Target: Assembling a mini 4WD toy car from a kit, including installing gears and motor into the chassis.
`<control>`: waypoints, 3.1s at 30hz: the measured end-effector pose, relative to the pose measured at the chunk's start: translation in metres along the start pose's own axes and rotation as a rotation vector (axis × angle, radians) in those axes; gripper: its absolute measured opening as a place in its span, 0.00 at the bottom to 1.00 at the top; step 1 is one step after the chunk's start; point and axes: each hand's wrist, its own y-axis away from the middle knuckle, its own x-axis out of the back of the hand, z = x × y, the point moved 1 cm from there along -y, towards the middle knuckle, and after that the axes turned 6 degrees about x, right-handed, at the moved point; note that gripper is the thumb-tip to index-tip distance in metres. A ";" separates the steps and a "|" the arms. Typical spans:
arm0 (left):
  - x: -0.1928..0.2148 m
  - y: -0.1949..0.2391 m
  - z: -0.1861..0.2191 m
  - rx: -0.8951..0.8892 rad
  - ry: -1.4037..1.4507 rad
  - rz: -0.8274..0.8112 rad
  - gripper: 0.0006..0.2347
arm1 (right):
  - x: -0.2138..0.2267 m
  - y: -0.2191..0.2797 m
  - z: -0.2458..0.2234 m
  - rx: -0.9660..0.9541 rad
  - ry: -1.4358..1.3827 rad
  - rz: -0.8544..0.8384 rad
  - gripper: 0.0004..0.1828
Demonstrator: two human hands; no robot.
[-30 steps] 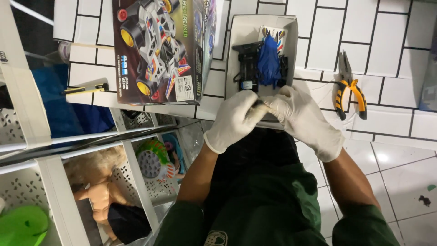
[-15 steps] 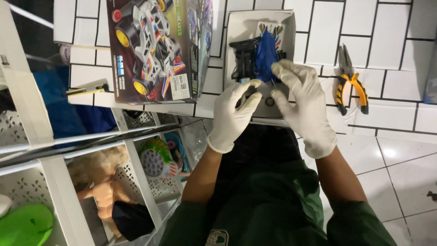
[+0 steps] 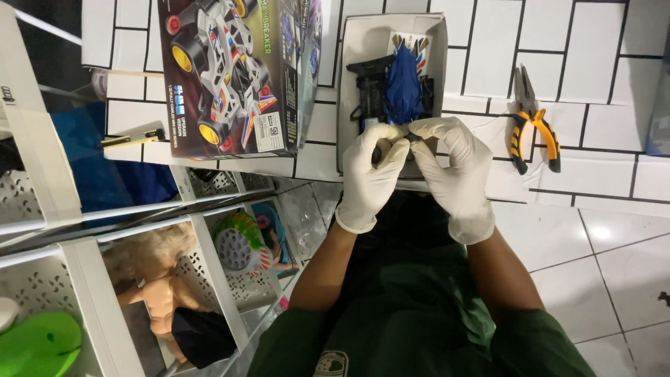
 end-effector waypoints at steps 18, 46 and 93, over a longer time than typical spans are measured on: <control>-0.017 -0.001 0.007 -0.047 0.101 -0.012 0.05 | 0.001 0.007 0.012 0.015 0.110 0.119 0.09; 0.011 -0.023 0.038 -0.012 0.253 -0.286 0.20 | -0.009 -0.044 -0.037 0.055 0.112 0.022 0.14; 0.062 -0.029 0.030 0.153 0.245 -0.017 0.04 | -0.037 0.002 0.021 -0.127 0.752 -0.494 0.12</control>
